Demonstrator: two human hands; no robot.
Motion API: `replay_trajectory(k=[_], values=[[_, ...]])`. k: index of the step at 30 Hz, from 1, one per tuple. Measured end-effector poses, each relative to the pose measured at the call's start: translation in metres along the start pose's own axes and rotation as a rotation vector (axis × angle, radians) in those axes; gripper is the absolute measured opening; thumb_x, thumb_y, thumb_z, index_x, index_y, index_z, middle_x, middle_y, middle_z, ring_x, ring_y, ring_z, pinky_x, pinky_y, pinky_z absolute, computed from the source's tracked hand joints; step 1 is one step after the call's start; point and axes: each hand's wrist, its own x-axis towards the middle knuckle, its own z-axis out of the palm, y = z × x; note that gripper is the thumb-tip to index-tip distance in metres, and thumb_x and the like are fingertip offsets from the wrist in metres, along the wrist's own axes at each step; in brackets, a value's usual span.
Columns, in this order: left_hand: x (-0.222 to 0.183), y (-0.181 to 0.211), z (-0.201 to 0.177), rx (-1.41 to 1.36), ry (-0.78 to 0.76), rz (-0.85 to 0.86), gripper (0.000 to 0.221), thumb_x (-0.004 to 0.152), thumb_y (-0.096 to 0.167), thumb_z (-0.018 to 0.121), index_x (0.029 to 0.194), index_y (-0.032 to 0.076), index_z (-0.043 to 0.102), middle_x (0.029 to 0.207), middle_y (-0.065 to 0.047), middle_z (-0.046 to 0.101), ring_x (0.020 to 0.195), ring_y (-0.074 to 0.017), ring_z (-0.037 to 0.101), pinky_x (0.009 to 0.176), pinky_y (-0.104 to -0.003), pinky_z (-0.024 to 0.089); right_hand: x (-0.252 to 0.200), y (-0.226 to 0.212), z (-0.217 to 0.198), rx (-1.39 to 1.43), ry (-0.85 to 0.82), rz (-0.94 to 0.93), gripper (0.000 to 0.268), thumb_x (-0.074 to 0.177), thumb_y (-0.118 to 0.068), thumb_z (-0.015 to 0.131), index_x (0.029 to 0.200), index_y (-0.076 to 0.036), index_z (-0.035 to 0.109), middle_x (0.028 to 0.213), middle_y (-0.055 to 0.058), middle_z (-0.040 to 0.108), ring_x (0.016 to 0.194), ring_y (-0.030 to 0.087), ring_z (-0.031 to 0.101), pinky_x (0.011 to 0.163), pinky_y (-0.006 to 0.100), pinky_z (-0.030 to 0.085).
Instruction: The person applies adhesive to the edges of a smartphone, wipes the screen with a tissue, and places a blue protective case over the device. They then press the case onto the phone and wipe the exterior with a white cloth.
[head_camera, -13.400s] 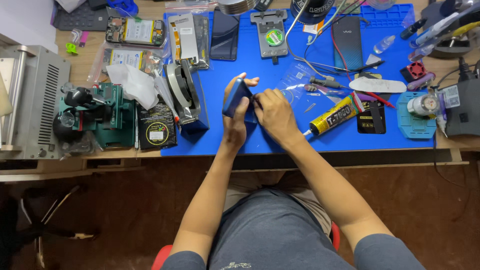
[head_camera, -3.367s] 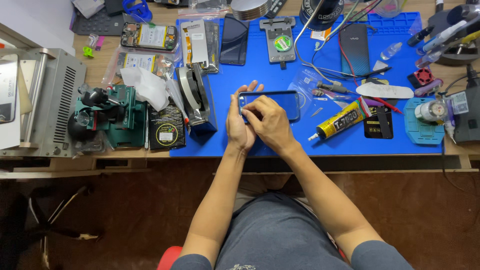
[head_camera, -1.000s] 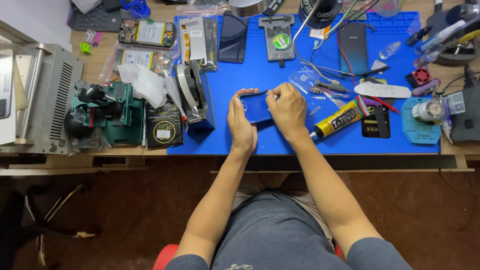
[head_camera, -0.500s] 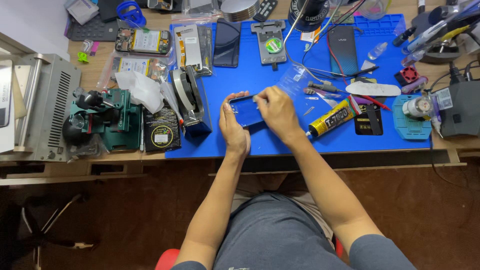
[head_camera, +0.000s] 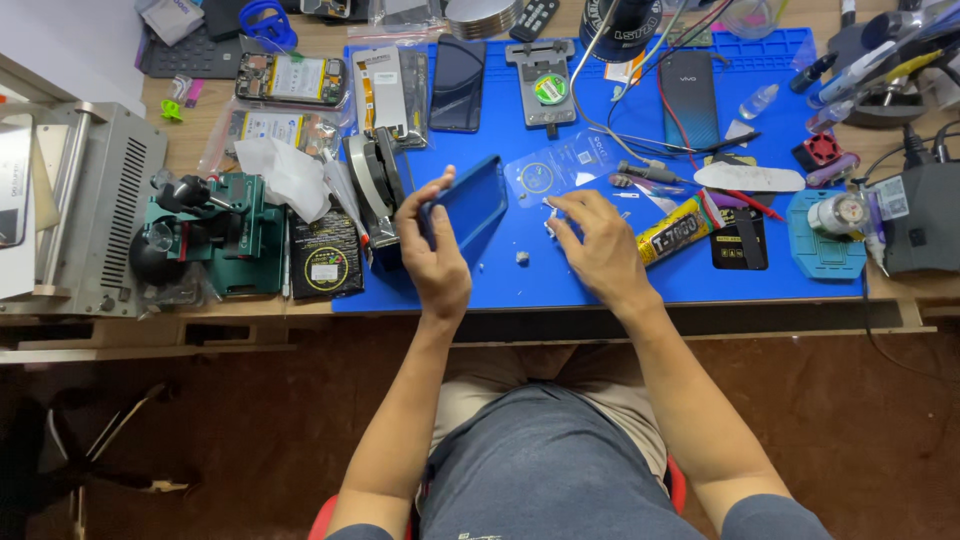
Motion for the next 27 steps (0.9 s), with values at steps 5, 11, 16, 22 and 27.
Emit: replay_trajectory(k=[5,11,16,22,27], values=[[-0.011,-0.005,0.002,-0.064,0.098,-0.195,0.025,0.109,-0.002,0.043,0.134,0.0,0.047,0.132,-0.017,0.064,0.137,-0.0315,0.059,0.122,-0.045,0.04,0.002,0.015,0.015,-0.208,-0.042,-0.031,0.024,0.097,-0.016,0.077,0.118,-0.006,0.076,0.106,0.014,0.066,0.097,0.035,0.072,0.088,0.045,0.058],[-0.029,-0.009,0.004,-0.057,0.103,-0.33,0.046,0.099,-0.007,0.045,0.143,0.0,0.039,0.138,-0.018,0.056,0.141,-0.0301,0.052,0.125,-0.048,0.032,0.022,-0.001,0.006,0.031,-0.018,0.016,0.014,0.101,-0.019,0.075,0.114,-0.013,0.077,0.097,0.008,0.068,0.092,0.029,0.074,0.081,0.038,0.061],[-0.031,0.001,0.01,-0.045,0.069,-0.388,0.058,0.095,-0.005,0.046,0.151,0.001,0.034,0.143,-0.019,0.05,0.144,-0.0308,0.046,0.127,-0.049,0.028,0.047,-0.01,0.041,0.297,0.011,0.062,0.012,0.097,-0.018,0.08,0.107,-0.013,0.077,0.095,0.006,0.073,0.088,0.022,0.076,0.075,0.03,0.063],[-0.022,0.007,0.009,0.035,-0.081,-0.3,0.082,0.095,0.0,0.059,0.166,0.0,0.017,0.157,-0.02,0.043,0.152,-0.0309,0.038,0.13,-0.048,0.025,0.065,0.014,0.076,-0.002,0.028,-0.095,0.004,0.097,-0.019,0.078,0.099,-0.016,0.08,0.091,0.005,0.07,0.085,0.027,0.074,0.074,0.038,0.062],[-0.026,-0.033,0.007,-0.036,-0.284,-0.155,0.099,0.094,0.011,0.072,0.168,0.004,0.008,0.166,-0.021,0.035,0.157,-0.0382,0.032,0.13,-0.051,0.029,0.082,0.0,0.058,-0.026,-0.101,0.01,0.009,0.086,-0.018,0.083,0.093,-0.015,0.079,0.082,0.008,0.072,0.084,0.033,0.075,0.076,0.046,0.061]])
